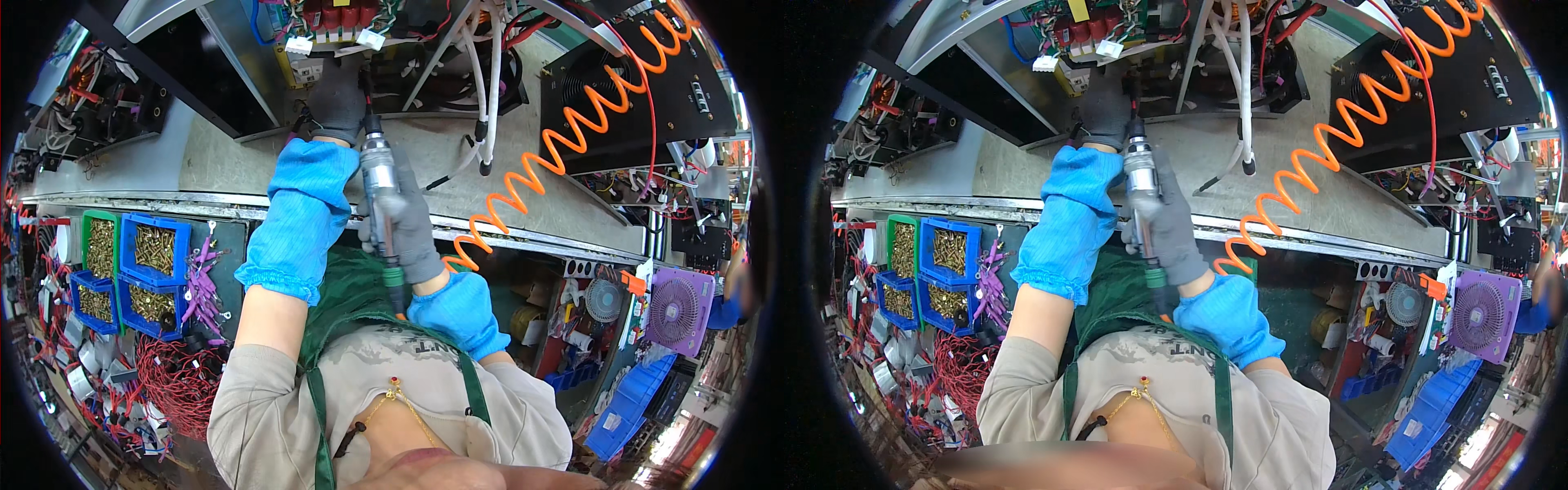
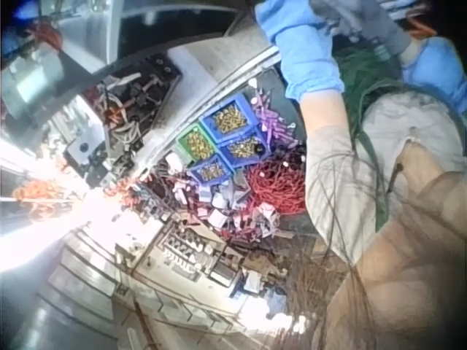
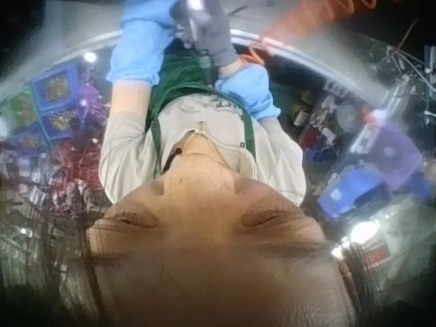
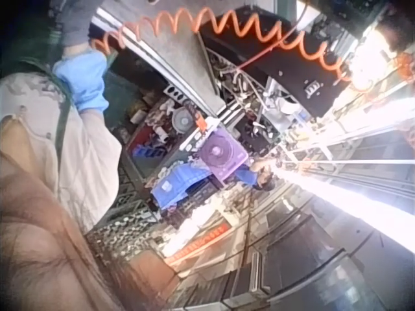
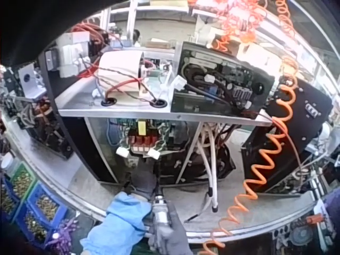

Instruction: The person assembles a large electronic device by connecting wires and securing screws with an electric screwdriver.

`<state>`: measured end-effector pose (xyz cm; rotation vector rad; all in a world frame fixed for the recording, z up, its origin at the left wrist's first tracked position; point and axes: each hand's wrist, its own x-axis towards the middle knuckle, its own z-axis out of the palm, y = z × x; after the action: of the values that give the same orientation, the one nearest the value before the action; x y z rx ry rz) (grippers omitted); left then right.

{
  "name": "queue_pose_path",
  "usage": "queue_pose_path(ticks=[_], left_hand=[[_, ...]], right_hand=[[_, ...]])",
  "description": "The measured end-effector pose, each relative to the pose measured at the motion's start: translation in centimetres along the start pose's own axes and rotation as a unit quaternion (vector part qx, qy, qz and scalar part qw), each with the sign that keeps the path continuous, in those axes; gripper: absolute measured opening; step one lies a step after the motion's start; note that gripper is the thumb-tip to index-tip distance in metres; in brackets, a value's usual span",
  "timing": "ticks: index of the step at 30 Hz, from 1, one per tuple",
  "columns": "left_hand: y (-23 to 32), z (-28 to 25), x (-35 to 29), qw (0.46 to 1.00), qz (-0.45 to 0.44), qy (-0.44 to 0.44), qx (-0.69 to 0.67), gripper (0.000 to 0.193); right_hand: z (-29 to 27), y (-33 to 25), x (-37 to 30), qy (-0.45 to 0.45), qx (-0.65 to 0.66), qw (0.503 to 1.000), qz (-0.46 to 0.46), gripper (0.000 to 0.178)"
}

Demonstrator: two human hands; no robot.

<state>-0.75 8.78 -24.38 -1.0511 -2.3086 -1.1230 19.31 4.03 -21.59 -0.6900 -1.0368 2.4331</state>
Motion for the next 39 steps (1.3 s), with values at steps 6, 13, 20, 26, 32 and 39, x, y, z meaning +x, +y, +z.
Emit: queue_pose_path(ticks=[6, 13, 20, 26, 32, 39], left_hand=[[-1.4, -1.0, -0.2, 0.999, 0.000, -0.006, 0.046, 0.037], [-0.7, -0.2, 0.1, 0.998, -0.019, -0.061, 0.025, 0.034], [-1.0, 0.9, -0.3, 1.000, 0.000, -0.007, 0.026, 0.035], [-1.3, 1.0, -0.2, 0.997, 0.027, 0.028, 0.061, 0.029], [0.3, -2.7, -0.9, 0.998, -0.013, -0.058, 0.001, 0.037], [-1.4, -3.4, -2.5, 0.998, -0.049, -0.010, -0.026, 0.039]], right_hand=[[0.9, 0.6, 0.5, -0.037, 0.015, 0.999, 0.000, 0.074], [0.3, -0.2, 0.5, -0.065, 0.127, 0.989, 0.026, 0.073], [-0.9, 0.6, 1.2, -0.044, 0.120, 0.992, -0.001, 0.072], [-1.1, -0.1, 0.6, -0.088, 0.120, 0.988, 0.031, 0.072], [-1.3, -0.3, 0.7, -0.100, 0.098, 0.990, 0.022, 0.080], [-1.8, 0.7, 0.9, -0.140, 0.187, 0.972, 0.034, 0.071]])
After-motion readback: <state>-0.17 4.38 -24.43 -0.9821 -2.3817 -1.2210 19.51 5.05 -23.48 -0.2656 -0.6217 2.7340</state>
